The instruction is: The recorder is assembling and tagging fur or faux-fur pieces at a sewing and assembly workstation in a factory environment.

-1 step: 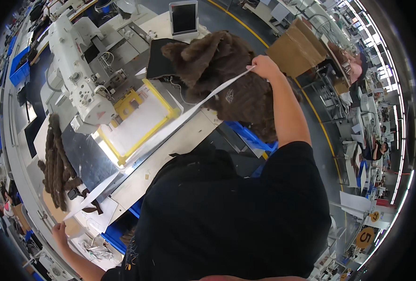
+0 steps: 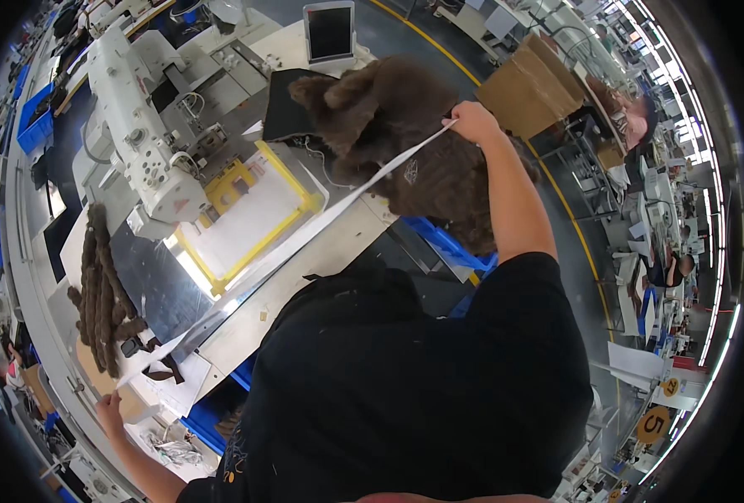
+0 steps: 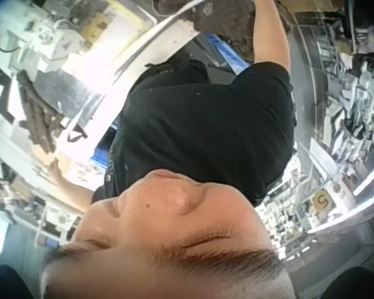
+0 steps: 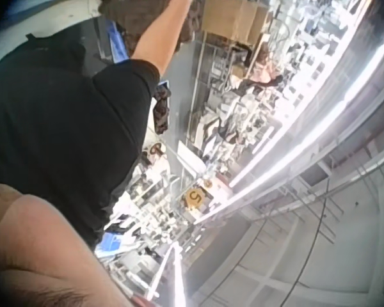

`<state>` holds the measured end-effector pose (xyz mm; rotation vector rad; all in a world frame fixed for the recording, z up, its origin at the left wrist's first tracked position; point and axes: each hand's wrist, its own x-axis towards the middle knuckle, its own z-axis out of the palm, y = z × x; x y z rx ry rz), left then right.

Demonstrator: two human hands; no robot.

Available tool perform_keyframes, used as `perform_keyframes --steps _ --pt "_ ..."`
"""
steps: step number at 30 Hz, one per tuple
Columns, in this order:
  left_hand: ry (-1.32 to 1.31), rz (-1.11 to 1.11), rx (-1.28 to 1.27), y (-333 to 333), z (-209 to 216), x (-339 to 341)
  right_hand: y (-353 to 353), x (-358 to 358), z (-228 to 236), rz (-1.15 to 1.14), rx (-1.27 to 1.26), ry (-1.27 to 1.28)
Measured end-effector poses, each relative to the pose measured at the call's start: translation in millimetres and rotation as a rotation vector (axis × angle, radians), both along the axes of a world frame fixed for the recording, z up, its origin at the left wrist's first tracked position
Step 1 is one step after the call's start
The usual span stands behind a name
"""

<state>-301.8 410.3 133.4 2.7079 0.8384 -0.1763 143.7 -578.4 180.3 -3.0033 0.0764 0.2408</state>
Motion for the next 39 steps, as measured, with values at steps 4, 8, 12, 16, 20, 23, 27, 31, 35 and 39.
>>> perform_keyframes --steps 4,8,12,16,20,23,27,31,35,39 --pt "0.216 -0.138 0.162 -35 -99 27 9 -7 -27 -0.146 -0.142 -0.036" --pt "0.336 -0.029 0.263 -95 -145 63 7 -3 -64 -0.203 -0.190 -0.090" --pt "0.234 0.169 0.261 -91 -153 84 6 -10 -51 -0.205 -0.169 -0.060" --pt "0.341 0.186 0.418 -13 -130 51 19 -10 -23 -0.155 -0.101 -0.090" --pt "0.473 0.322 0.429 -11 -72 57 51 -18 -34 0.043 -0.054 -0.115" --pt "0.551 0.374 0.458 -13 -64 60 90 -19 -61 0.098 -0.067 -0.113" --pt "0.426 0.257 0.554 -81 -69 96 117 -15 -90 0.009 -0.139 -0.057" --pt "-0.175 -0.112 0.358 -152 -132 133 152 3 -78 0.000 0.172 0.016" --pt "-0.292 -0.308 0.007 -297 -136 208 154 58 -116 -0.465 1.033 0.217" --pt "-0.388 -0.439 -0.460 -398 -108 268 175 89 -61 -0.298 1.318 -0.154"
